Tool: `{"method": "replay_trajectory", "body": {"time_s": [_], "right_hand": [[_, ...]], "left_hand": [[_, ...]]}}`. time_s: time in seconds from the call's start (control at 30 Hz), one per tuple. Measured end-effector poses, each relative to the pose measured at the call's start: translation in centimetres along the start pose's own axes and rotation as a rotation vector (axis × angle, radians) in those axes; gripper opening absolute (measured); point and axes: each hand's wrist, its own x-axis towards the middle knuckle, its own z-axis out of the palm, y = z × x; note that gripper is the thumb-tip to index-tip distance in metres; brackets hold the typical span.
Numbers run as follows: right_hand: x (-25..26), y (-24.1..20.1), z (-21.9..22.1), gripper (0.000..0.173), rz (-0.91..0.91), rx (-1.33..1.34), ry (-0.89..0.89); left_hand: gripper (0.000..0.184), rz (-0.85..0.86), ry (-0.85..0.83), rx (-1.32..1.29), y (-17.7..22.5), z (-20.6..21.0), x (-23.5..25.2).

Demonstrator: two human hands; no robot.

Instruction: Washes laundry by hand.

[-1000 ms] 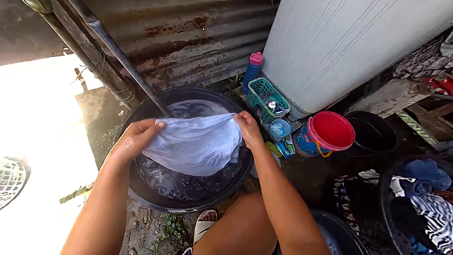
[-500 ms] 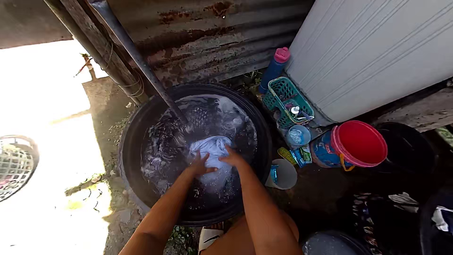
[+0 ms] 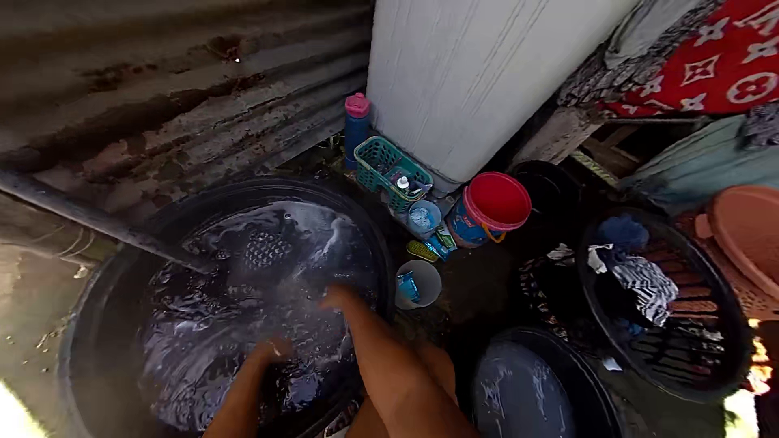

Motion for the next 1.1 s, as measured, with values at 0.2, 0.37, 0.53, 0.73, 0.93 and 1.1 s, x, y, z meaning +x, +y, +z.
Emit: {"method": "replay_trajectory", "body": {"time_s": [0.2,0.37,0.53,0.73,0.93,1.1], "right_hand": [[-7.0,-6.0,-5.5,0.037,-0.618,0.401,0.092],[-12.8,-7.9,-7.9,0.007,-0.863,0.995,0.215],[-8.5,-4.2,-7.5,0.045,-0.416,1.505,0.657],[-6.0,-4.7,-3.8,0.085,-0.477,1.448,0.083],[-7.1,-5.1,-6.9,0.049,-0.693,1.516,0.664],[-8.1,-5.7,-5.9,0.054,-0.803,0.868,0.877]], "left_hand": [[0.141,0.434,0.516,-0.571,2.5,0.4,-4.9],[0.066,0.253,1.021,-0.827,8.3,-0.4,-5.3],[0.039,0.587,1.236,-1.473,12.7,-8.0,-8.8],[0.033,0.99,0.99,-1.899,17.5,-10.8,-10.4],[0.035,0.826,0.664,-1.708,12.2,-4.8,-7.3],[0.115,0.888,0.07,-1.756,10.2,-2.4,-7.7]]}}
